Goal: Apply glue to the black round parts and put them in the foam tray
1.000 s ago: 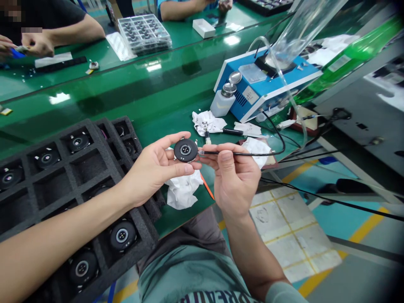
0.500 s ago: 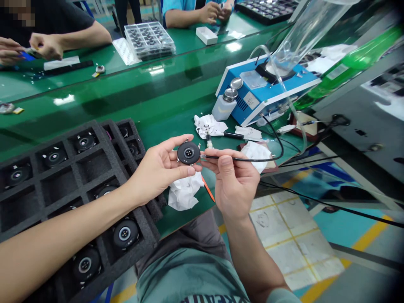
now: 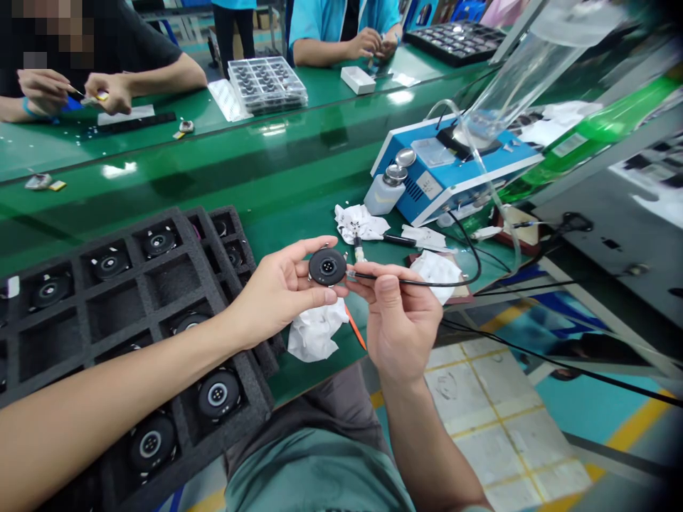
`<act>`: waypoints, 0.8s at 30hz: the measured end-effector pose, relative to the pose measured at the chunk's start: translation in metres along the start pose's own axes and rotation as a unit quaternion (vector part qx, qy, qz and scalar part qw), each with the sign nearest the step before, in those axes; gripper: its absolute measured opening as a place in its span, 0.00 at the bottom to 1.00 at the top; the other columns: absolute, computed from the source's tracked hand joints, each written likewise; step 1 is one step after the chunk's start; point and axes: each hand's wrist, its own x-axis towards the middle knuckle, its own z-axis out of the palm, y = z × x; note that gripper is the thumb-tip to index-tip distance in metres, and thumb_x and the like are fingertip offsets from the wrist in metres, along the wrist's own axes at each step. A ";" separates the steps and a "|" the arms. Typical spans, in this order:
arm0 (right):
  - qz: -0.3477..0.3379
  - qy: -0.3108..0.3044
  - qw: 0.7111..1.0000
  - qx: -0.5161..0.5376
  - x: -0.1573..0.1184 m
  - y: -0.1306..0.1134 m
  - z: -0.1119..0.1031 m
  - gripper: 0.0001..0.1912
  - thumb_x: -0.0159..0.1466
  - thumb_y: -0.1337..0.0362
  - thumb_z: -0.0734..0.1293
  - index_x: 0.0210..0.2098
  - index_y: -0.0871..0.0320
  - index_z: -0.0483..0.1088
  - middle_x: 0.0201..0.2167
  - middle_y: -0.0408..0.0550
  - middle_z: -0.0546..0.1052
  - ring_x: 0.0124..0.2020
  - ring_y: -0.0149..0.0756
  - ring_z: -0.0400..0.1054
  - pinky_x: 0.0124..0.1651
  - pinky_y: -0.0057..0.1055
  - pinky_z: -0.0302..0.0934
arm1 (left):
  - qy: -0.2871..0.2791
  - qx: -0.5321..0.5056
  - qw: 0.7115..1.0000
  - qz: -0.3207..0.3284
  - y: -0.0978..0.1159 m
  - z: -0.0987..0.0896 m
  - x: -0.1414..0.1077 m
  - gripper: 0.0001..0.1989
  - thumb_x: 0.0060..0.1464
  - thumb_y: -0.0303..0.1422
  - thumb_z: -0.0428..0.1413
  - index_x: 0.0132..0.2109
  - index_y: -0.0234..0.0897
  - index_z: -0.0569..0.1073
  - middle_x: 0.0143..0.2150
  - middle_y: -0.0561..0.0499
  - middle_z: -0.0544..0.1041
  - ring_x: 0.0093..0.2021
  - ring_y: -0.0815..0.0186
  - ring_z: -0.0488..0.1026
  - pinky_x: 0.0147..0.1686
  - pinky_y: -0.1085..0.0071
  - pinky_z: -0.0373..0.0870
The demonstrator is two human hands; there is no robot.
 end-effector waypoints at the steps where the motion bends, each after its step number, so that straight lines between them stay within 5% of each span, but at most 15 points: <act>1: 0.000 0.000 1.000 0.004 0.000 0.000 0.000 0.06 0.68 0.62 0.70 0.39 0.55 0.80 0.40 0.46 0.85 0.40 0.37 0.82 0.45 0.34 0.78 | 0.000 0.000 1.000 -0.001 0.000 0.000 0.000 0.39 0.45 0.23 0.71 0.64 0.37 0.69 0.44 0.48 0.84 0.43 0.59 0.84 0.49 0.65 0.79; 24: -0.018 -0.006 1.000 0.010 -0.001 0.004 -0.001 0.05 0.68 0.64 0.70 0.39 0.55 0.80 0.40 0.45 0.85 0.41 0.37 0.82 0.45 0.34 0.78 | 0.009 -0.011 1.000 -0.006 0.001 0.002 0.001 0.38 0.44 0.18 0.69 0.63 0.33 0.69 0.43 0.47 0.85 0.40 0.64 0.85 0.40 0.74 0.79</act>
